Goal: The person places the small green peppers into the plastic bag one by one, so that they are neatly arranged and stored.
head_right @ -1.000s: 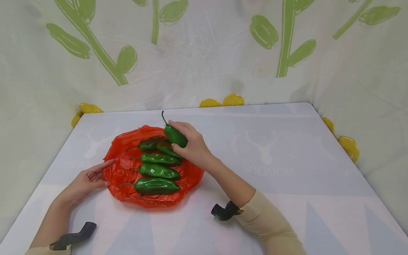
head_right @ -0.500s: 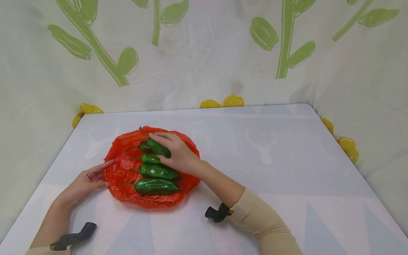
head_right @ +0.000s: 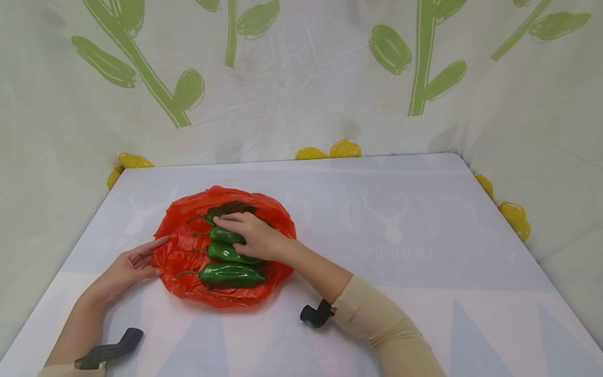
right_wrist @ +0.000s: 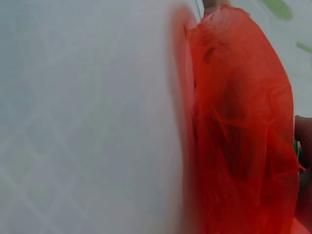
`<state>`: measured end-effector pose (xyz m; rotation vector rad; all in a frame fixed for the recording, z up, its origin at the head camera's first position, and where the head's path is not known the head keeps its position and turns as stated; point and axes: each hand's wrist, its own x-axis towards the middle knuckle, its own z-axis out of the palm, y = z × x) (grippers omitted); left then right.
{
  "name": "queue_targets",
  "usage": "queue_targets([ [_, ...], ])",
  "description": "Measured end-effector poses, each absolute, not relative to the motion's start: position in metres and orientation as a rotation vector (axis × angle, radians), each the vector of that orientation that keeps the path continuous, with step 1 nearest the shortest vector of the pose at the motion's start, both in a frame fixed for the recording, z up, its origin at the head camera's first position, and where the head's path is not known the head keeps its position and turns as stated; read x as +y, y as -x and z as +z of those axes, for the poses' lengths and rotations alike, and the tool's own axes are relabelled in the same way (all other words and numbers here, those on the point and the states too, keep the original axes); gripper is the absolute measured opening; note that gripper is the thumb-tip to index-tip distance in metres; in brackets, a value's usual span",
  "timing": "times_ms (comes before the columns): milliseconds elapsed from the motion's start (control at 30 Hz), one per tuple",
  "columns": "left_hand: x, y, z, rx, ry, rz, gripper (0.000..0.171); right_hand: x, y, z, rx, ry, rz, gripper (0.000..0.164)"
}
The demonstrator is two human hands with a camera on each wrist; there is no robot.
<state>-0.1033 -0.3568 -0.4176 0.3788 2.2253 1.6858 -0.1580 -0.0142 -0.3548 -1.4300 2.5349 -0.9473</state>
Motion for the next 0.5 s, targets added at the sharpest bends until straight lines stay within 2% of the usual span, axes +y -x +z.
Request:
queue_targets([
  [267,-0.3555,0.1033,-0.4164,2.236,-0.354,1.674,0.065,-0.0173,0.1620,-0.3584,2.462,1.286,-0.965,0.062],
  [500,-0.3544,0.1010,-0.4144,2.232,-0.301,1.679,0.066,-0.0167,0.1615,-0.3581,2.429,1.278,-0.980,0.063],
])
